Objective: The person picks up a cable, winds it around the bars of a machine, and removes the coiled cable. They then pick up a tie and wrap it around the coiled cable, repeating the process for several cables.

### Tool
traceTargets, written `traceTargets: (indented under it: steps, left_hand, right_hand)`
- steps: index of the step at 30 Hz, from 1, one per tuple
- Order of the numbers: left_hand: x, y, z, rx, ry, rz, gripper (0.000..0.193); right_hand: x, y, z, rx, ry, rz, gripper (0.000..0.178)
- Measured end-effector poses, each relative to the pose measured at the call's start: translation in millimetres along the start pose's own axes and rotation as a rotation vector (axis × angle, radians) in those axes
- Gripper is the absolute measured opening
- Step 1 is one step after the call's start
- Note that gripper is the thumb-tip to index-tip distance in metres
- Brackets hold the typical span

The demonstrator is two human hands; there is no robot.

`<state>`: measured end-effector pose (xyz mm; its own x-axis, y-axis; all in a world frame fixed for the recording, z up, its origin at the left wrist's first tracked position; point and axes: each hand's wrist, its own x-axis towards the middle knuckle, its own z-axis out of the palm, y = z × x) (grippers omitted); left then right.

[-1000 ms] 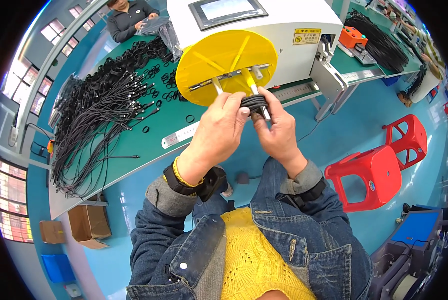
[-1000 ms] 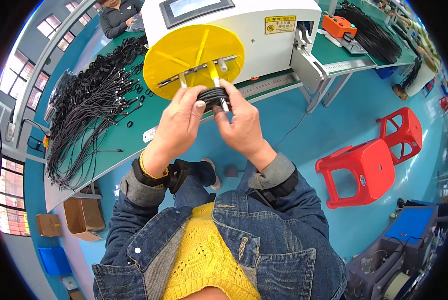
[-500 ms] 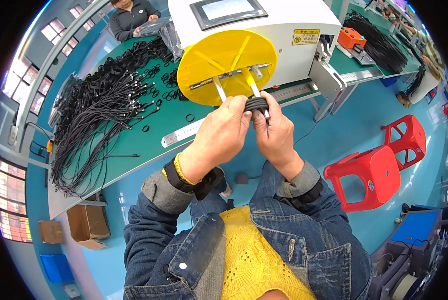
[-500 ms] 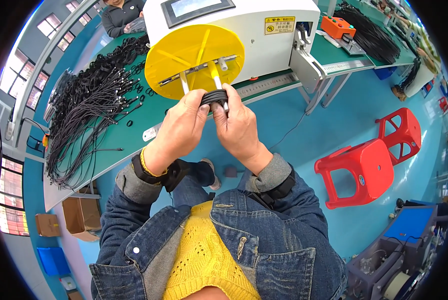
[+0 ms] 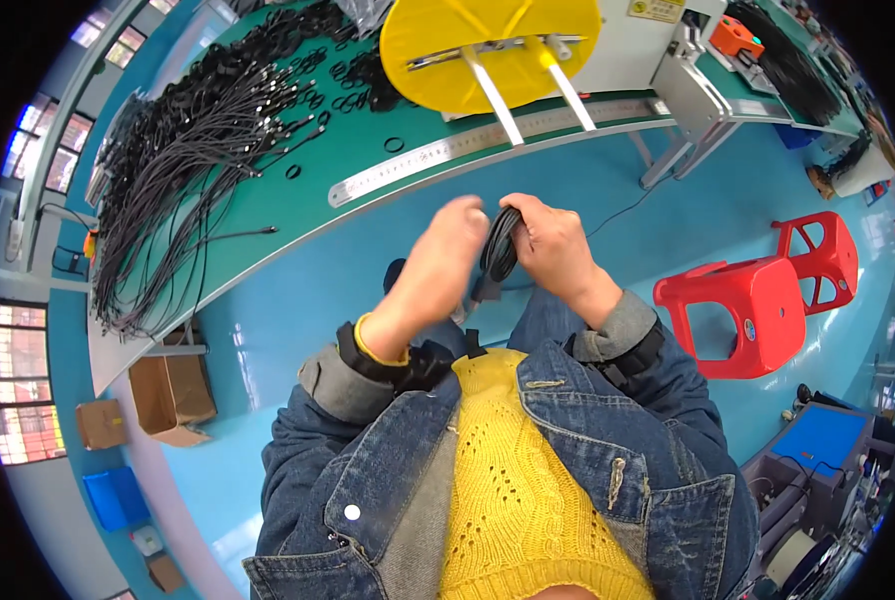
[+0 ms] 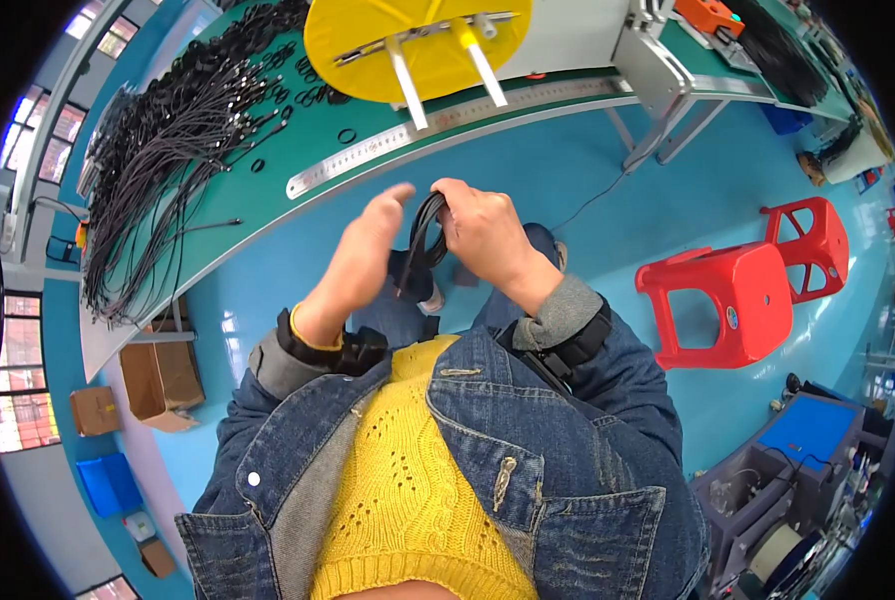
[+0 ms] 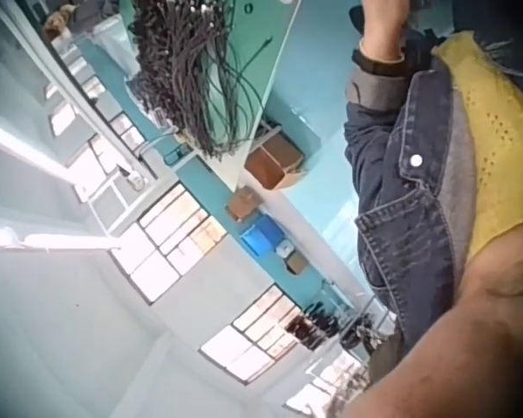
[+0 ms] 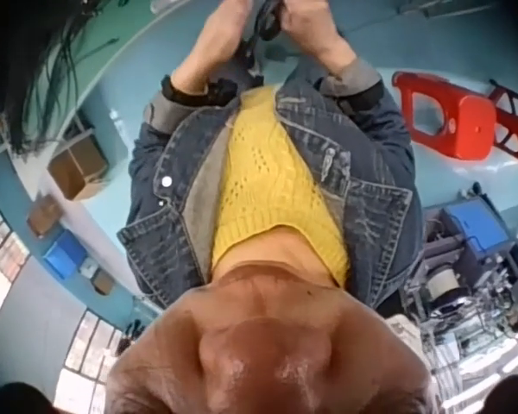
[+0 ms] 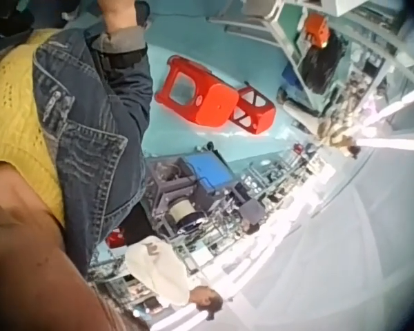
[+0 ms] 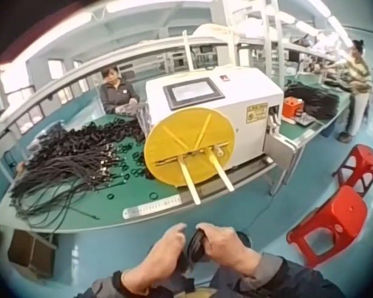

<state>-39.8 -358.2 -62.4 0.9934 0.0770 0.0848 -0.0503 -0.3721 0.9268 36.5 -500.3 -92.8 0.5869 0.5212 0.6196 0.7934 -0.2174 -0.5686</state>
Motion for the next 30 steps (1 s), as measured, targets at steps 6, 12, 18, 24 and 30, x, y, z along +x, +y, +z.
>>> traceTargets:
  steps: [6, 12, 18, 24, 30]
  left_hand:
    - [-13.8, -17.0, -11.6, -0.920, -0.247, -0.246, 0.037]
    - [-12.9, -36.7, -22.9, -0.660, -0.402, -0.595, 0.032]
    - [-2.5, -43.2, -17.7, -0.224, -0.771, -0.779, 0.027]
    - [-21.2, -72.9, -13.3, -0.636, -0.595, -0.543, 0.029]
    - [-14.1, -67.0, -14.6, -0.572, -0.458, -0.781, 0.033]
  right_hand:
    - [6.6, -8.4, 36.9, 0.161, -0.071, -0.030, 0.022]
    - [-3.4, 5.8, 45.6, 0.056, -0.276, -0.081, 0.016]
    - [5.0, 7.0, 40.3, -0.268, -0.691, -0.255, 0.020]
    - [-10.6, 2.1, 54.6, 0.379, -0.502, 0.257, 0.019]
    - [-23.4, 25.9, 73.2, 0.204, -0.625, 0.199, 0.022]
